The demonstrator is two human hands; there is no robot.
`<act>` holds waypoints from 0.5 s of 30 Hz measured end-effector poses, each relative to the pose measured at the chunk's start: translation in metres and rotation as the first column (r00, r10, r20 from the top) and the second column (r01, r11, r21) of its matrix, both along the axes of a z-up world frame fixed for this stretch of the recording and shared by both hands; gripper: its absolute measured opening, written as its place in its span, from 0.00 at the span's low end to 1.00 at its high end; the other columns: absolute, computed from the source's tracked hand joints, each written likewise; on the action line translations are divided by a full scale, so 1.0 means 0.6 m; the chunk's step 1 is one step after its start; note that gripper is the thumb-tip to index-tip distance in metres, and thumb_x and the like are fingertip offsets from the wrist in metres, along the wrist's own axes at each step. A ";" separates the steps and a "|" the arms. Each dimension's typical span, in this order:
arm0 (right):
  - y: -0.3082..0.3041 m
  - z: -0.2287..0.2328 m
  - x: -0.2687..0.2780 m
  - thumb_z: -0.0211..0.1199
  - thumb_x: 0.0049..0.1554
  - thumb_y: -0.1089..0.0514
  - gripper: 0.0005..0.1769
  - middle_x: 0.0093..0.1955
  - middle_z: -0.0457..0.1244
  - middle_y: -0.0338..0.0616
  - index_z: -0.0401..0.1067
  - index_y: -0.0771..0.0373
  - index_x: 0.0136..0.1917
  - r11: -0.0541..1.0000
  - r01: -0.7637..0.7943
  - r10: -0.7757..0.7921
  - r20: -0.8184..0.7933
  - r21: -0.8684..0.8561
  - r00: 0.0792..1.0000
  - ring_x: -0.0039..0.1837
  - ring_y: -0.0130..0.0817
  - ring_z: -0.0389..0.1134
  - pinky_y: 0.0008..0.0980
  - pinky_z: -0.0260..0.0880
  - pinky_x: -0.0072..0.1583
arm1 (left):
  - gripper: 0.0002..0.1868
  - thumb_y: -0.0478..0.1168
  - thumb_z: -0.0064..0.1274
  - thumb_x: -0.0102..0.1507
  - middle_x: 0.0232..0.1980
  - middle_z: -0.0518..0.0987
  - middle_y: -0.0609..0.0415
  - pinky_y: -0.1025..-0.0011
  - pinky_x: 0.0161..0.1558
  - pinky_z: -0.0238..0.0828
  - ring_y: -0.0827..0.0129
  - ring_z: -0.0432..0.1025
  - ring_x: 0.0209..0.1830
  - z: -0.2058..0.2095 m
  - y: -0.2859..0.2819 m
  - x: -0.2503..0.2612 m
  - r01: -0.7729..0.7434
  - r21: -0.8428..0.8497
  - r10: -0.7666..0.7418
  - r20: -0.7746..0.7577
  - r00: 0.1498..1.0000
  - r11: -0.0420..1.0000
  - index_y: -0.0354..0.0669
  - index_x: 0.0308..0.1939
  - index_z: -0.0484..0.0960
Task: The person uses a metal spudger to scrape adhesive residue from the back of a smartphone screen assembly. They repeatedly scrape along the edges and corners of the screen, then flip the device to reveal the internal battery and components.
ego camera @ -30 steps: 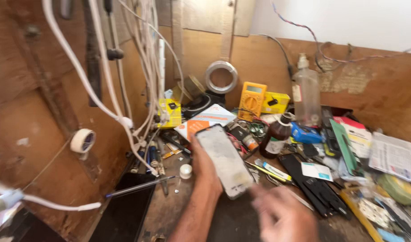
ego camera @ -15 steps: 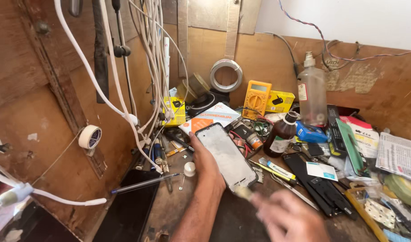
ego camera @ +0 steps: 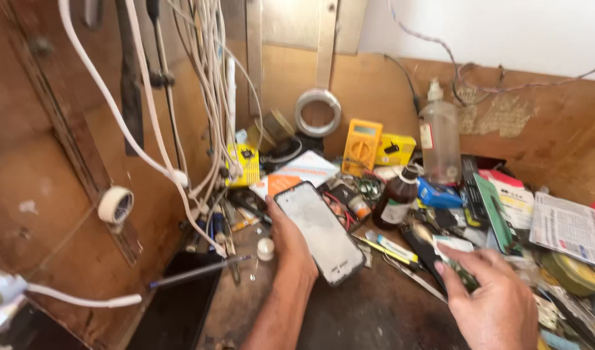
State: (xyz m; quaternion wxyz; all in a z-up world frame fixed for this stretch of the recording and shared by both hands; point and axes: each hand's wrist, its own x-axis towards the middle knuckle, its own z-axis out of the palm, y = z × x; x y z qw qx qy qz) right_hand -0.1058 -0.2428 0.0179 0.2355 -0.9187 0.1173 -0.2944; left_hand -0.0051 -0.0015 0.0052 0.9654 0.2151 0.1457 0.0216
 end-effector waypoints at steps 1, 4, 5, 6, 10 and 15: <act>-0.001 -0.001 0.006 0.74 0.52 0.51 0.16 0.53 0.70 0.40 0.83 0.46 0.55 0.998 0.028 -0.030 -0.027 -0.059 0.999 0.47 0.43 0.72 0.43 0.71 0.51 | 0.40 0.70 0.25 0.68 0.37 0.85 0.45 0.58 0.34 0.79 0.53 0.79 0.31 0.009 0.004 0.002 -0.002 0.047 0.000 0.041 0.999 0.999 0.41 0.50 0.81; -0.011 -0.019 0.011 0.72 0.53 0.49 0.16 0.51 0.70 0.40 0.83 0.44 0.56 0.964 0.071 -0.101 -0.105 -0.255 0.989 0.50 0.46 0.70 0.44 0.71 0.52 | 0.42 0.71 0.25 0.68 0.35 0.84 0.44 0.58 0.33 0.79 0.53 0.78 0.29 0.009 0.005 -0.006 0.019 0.131 -0.032 0.099 0.995 0.991 0.38 0.47 0.81; -0.015 -0.023 0.015 0.72 0.53 0.49 0.16 0.50 0.70 0.39 0.83 0.43 0.56 0.946 0.064 -0.099 -0.096 -0.318 0.991 0.52 0.46 0.69 0.43 0.71 0.53 | 0.43 0.72 0.24 0.68 0.34 0.83 0.44 0.58 0.32 0.79 0.53 0.78 0.28 0.011 0.005 -0.007 0.039 0.133 -0.055 0.116 0.992 0.990 0.37 0.46 0.80; -0.019 -0.027 0.020 0.72 0.52 0.48 0.17 0.48 0.70 0.39 0.83 0.43 0.56 0.923 0.062 -0.100 -0.081 -0.379 0.992 0.53 0.46 0.68 0.42 0.71 0.53 | 0.44 0.73 0.23 0.67 0.33 0.83 0.44 0.58 0.32 0.79 0.53 0.77 0.27 0.015 0.001 -0.005 0.063 0.136 -0.082 0.139 0.987 0.989 0.36 0.45 0.80; -0.017 -0.048 0.030 0.73 0.48 0.52 0.18 0.50 0.69 0.40 0.82 0.52 0.53 0.931 0.023 0.057 0.207 -0.364 0.977 0.56 0.47 0.66 0.42 0.67 0.60 | 0.46 0.75 0.22 0.67 0.31 0.81 0.44 0.56 0.32 0.79 0.55 0.78 0.28 0.017 -0.001 -0.011 0.176 0.194 -0.210 0.166 0.964 0.965 0.36 0.43 0.80; -0.005 -0.062 0.019 0.71 0.49 0.57 0.12 0.47 0.69 0.40 0.82 0.54 0.49 0.966 -0.112 0.194 0.361 -0.234 0.912 0.55 0.43 0.66 0.39 0.67 0.60 | 0.50 0.77 0.20 0.65 0.32 0.81 0.41 0.53 0.34 0.80 0.52 0.78 0.29 0.012 -0.005 -0.006 0.314 0.321 -0.354 0.074 0.932 0.893 0.33 0.44 0.81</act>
